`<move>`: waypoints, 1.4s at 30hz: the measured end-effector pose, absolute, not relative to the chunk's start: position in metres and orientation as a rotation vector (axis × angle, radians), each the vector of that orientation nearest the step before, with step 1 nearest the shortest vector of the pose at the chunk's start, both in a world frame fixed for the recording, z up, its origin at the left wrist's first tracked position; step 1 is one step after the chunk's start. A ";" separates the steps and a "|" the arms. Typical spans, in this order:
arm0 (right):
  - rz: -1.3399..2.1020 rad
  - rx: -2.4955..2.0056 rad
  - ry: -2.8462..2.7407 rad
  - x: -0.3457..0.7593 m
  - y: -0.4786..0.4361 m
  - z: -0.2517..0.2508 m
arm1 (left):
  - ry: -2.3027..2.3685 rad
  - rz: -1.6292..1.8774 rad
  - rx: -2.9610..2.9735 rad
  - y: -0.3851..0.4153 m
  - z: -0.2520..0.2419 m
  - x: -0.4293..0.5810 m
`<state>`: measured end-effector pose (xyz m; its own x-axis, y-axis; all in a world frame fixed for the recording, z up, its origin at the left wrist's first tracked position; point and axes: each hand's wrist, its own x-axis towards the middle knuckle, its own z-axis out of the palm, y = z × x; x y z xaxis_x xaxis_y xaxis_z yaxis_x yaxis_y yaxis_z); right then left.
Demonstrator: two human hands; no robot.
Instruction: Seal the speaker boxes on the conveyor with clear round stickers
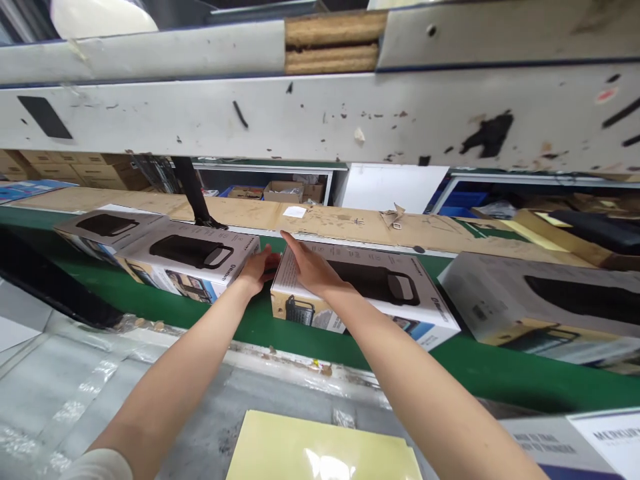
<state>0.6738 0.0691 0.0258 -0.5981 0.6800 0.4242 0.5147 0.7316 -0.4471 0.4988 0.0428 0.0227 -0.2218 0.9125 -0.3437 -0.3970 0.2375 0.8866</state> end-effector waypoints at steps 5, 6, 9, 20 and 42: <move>0.479 -0.773 -2.379 0.653 0.105 0.028 | 1.165 1.366 0.454 0.035 0.015 0.492; 0.495 -0.763 -2.395 0.648 0.112 0.029 | 1.153 1.368 0.442 0.035 0.014 0.491; 0.503 -0.740 -2.427 0.634 0.129 0.031 | 1.133 1.369 0.427 0.038 0.014 0.487; 0.634 -0.782 -2.306 0.620 0.140 0.033 | 1.071 1.252 1.009 -0.010 -0.002 0.501; 0.580 -1.465 -2.082 0.548 0.095 0.032 | 1.129 1.415 0.880 -0.012 0.002 0.493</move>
